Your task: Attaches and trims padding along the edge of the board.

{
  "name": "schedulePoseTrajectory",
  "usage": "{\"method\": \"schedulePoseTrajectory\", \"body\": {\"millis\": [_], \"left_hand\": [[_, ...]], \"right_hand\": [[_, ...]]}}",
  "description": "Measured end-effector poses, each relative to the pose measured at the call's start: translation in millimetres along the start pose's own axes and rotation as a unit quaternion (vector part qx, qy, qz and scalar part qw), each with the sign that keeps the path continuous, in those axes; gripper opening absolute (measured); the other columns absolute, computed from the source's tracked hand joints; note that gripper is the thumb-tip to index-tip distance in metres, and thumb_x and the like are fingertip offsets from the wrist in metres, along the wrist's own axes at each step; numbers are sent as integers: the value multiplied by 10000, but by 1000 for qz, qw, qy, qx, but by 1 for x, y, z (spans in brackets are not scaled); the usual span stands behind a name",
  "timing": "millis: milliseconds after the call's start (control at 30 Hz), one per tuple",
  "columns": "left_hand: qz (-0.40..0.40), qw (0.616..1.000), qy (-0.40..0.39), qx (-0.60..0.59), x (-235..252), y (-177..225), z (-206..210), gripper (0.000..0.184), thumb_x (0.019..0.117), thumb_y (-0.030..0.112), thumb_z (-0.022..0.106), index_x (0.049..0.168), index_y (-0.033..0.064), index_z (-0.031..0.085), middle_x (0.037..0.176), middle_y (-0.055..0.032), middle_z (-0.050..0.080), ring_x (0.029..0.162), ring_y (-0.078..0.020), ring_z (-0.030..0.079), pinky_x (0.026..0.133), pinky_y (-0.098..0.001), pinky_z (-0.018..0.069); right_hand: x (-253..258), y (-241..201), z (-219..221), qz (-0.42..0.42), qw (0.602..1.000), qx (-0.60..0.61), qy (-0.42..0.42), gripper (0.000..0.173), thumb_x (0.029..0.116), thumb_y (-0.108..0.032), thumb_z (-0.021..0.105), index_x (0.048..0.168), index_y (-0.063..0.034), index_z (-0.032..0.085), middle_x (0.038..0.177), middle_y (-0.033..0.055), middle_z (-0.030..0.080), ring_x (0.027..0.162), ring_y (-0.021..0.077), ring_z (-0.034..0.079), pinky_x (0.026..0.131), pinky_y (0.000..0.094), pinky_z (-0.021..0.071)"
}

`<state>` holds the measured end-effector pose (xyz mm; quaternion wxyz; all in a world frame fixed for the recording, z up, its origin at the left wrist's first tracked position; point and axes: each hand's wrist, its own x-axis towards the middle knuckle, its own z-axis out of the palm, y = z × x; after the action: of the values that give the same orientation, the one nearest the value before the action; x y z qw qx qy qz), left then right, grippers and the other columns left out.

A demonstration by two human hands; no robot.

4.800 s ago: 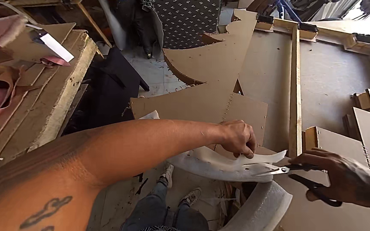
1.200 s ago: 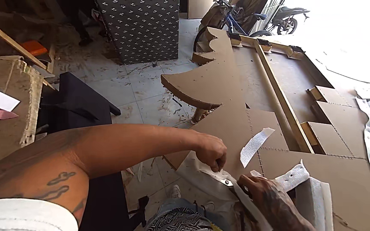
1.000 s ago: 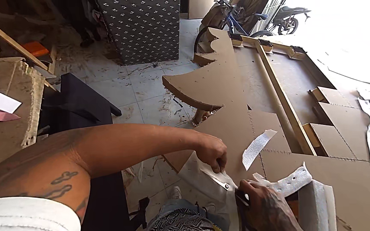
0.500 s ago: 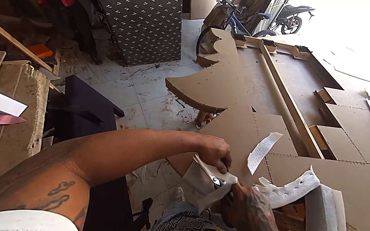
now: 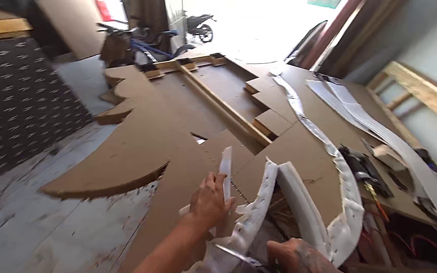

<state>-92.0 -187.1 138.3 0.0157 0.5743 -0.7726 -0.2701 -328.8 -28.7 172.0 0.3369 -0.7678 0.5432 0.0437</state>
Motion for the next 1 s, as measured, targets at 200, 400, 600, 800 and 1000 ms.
{"method": "schedulePoseTrajectory", "body": {"millis": [200, 400, 600, 800, 1000], "left_hand": [[77, 997, 18, 23, 45, 20, -3, 328, 942, 214, 606, 1238, 90, 677, 1153, -140, 696, 1068, -319, 682, 929, -530, 552], [350, 912, -64, -204, -46, 176, 47, 199, 858, 144, 753, 1047, 81, 749, 1040, -89, 730, 955, -220, 712, 851, -449, 605], [401, 907, -33, -120, -58, 223, 137, 219, 949, 259, 689, 1148, 200, 759, 1220, -24, 722, 1144, -202, 678, 990, -437, 556], [306, 946, 101, -27, 40, 165, 81, 255, 1004, 352, 614, 1209, 259, 735, 1109, 26, 728, 1001, -118, 701, 890, -381, 605], [286, 952, 84, -68, 9, 169, 95, 193, 980, 354, 665, 1123, 273, 765, 1003, 90, 730, 849, -15, 696, 763, -250, 625]], "right_hand": [[-101, 67, 3, 111, 937, 198, 266, 566, 767, -505, 874, 1060, -47, 715, 745, 80, 678, 622, 197, 638, 602, 437, 558], [-160, 127, 31, 73, 662, 465, 583, 245, 990, -258, 678, 1213, -167, 630, 750, -59, 691, 560, 124, 659, 508, 357, 604], [-207, 206, 36, 143, 696, 398, 581, 324, 934, -230, 755, 1181, -49, 653, 862, 4, 717, 622, 132, 668, 546, 347, 601], [-210, 185, 42, 278, 873, 239, 320, 706, 829, -634, 768, 1312, -129, 669, 890, 110, 745, 743, 272, 715, 696, 550, 595], [-183, 157, 48, 325, 917, 95, 209, 858, 728, -712, 756, 1271, -66, 603, 923, 185, 731, 860, 410, 719, 709, 590, 567]]}}
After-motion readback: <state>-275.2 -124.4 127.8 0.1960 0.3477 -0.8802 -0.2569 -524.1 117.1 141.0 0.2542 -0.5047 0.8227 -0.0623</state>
